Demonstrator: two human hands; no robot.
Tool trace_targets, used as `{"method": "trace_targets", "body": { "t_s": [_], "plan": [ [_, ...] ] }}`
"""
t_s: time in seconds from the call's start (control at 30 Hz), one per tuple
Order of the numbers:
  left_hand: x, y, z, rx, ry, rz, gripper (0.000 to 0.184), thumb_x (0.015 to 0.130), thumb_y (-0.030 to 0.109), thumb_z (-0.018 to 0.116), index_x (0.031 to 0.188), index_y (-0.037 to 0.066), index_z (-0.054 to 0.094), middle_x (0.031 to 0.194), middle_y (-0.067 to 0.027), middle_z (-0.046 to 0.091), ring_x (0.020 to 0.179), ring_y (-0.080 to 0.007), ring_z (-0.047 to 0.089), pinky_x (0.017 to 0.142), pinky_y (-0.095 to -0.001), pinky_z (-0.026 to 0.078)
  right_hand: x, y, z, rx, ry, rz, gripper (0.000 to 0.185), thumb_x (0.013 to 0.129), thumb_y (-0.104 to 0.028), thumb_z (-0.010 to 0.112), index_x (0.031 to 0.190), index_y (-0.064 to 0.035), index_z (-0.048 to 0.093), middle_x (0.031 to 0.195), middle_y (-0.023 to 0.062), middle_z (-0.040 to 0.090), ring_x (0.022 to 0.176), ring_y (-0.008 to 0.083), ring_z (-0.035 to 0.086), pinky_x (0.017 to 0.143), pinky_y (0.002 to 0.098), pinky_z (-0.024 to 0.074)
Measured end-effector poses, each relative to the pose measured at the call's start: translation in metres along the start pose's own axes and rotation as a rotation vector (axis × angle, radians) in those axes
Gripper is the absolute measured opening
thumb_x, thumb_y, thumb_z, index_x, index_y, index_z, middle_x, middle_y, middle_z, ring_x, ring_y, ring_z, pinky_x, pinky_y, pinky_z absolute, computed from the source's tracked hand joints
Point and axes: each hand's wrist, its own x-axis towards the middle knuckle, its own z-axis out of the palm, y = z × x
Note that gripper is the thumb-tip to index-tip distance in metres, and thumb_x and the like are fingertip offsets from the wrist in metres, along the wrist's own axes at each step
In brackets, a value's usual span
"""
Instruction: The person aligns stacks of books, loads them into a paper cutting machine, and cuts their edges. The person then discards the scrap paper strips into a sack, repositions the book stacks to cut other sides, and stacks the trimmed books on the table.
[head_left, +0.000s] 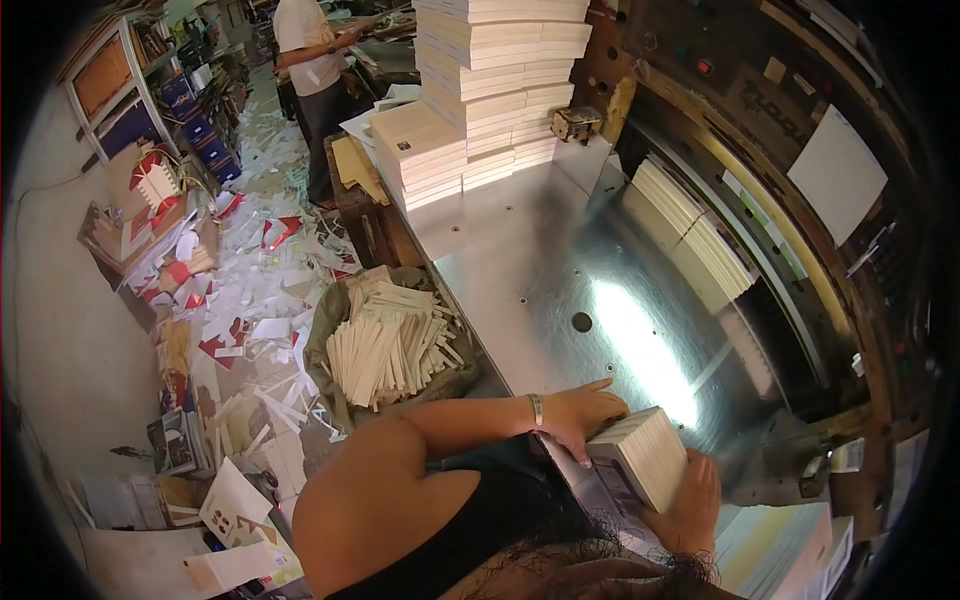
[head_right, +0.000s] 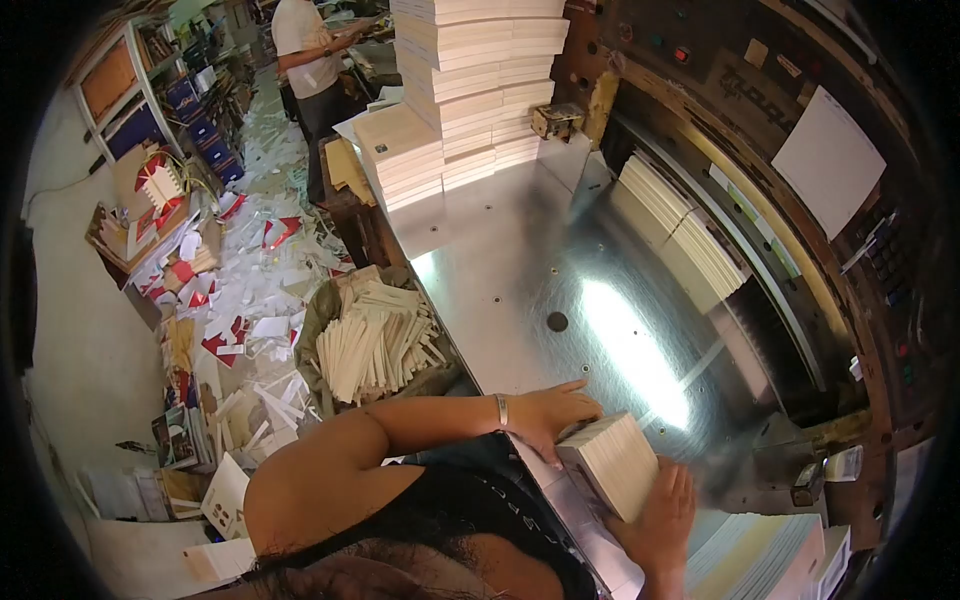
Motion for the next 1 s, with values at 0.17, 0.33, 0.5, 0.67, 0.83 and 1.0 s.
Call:
{"method": "trace_targets", "body": {
  "t_s": [0.17, 0.33, 0.5, 0.67, 0.83, 1.0],
  "plan": [
    [0.007, -0.004, -0.016, 0.005, 0.0, -0.009, 0.095, 0.053, 0.039, 0.095, 0.132, 0.006, 0.053, 0.127, -0.0102, 0.061, 0.13, -0.0291, 0.055, 0.125, -0.0653, 0.007, 0.009, -0.001, -0.007, 0.039, 0.067, -0.089, 0.083, 0.058, -0.027, 0.087, 0.126, -0.0006, 0.048, 0.111, 0.0211, 0.055, 0.107, 0.0441, 0.054, 0.093, 0.0523, 0.0449],
    [0.004, -0.008, -0.009, 0.054, 0.015, 0.022, 0.097, 0.053, 0.041, 0.095, 0.133, 0.006, 0.052, 0.126, -0.01, 0.061, 0.128, -0.03, 0.056, 0.125, -0.0651, 0.006, 0.006, -0.003, 0.0, 0.049, 0.088, -0.04, 0.079, 0.058, -0.027, 0.085, 0.124, -0.0011, 0.049, 0.111, 0.022, 0.055, 0.107, 0.0456, 0.054, 0.093, 0.0527, 0.0452],
    [0.003, -0.006, -0.005, 0.02, -0.039, -0.035, 0.104, 0.053, 0.042, 0.095, 0.138, 0.004, 0.05, 0.13, -0.0131, 0.06, 0.129, -0.0315, 0.055, 0.125, -0.0643, 0.006, 0.003, 0.006, 0.005, 0.02, 0.086, -0.052, 0.082, 0.057, -0.03, 0.086, 0.125, -0.0014, 0.049, 0.112, 0.0226, 0.055, 0.107, 0.0466, 0.054, 0.094, 0.0534, 0.0455],
    [0.002, -0.008, -0.028, -0.064, 0.099, 0.065, 0.101, 0.056, 0.039, 0.097, 0.139, 0.003, 0.054, 0.136, -0.016, 0.058, 0.133, -0.0345, 0.051, 0.12, -0.0481, 0.031, -0.005, 0.007, -0.006, 0.135, 0.163, -0.024, 0.092, 0.057, -0.027, 0.093, 0.133, -0.0005, 0.046, 0.117, 0.0233, 0.057, 0.107, 0.0452, 0.056, 0.094, 0.0518, 0.0461],
    [0.015, 0.056, -0.115, -0.26, 0.216, 0.265, 0.103, 0.06, 0.025, 0.096, 0.148, 0.004, 0.047, 0.138, -0.0099, 0.056, 0.131, -0.0254, 0.053, 0.116, -0.0394, 0.036, -0.01, 0.041, 0.054, 0.642, 0.333, 0.086, 0.096, 0.056, -0.008, 0.092, 0.139, -0.001, 0.044, 0.124, 0.0134, 0.058, 0.116, 0.0293, 0.059, 0.102, 0.0406, 0.0469],
    [0.012, 0.065, -0.113, -0.393, 0.105, 0.143, 0.115, 0.062, 0.021, 0.095, 0.159, 0.005, 0.035, 0.141, -0.0088, 0.056, 0.134, -0.0237, 0.05, 0.119, -0.0393, 0.033, -0.01, 0.039, 0.14, 1.23, 0.22, 0.304, 0.076, 0.062, -0.011, 0.094, 0.129, 0.0018, 0.059, 0.118, 0.0128, 0.068, 0.11, 0.0275, 0.064, 0.098, 0.04, 0.0513]
  ]
}}
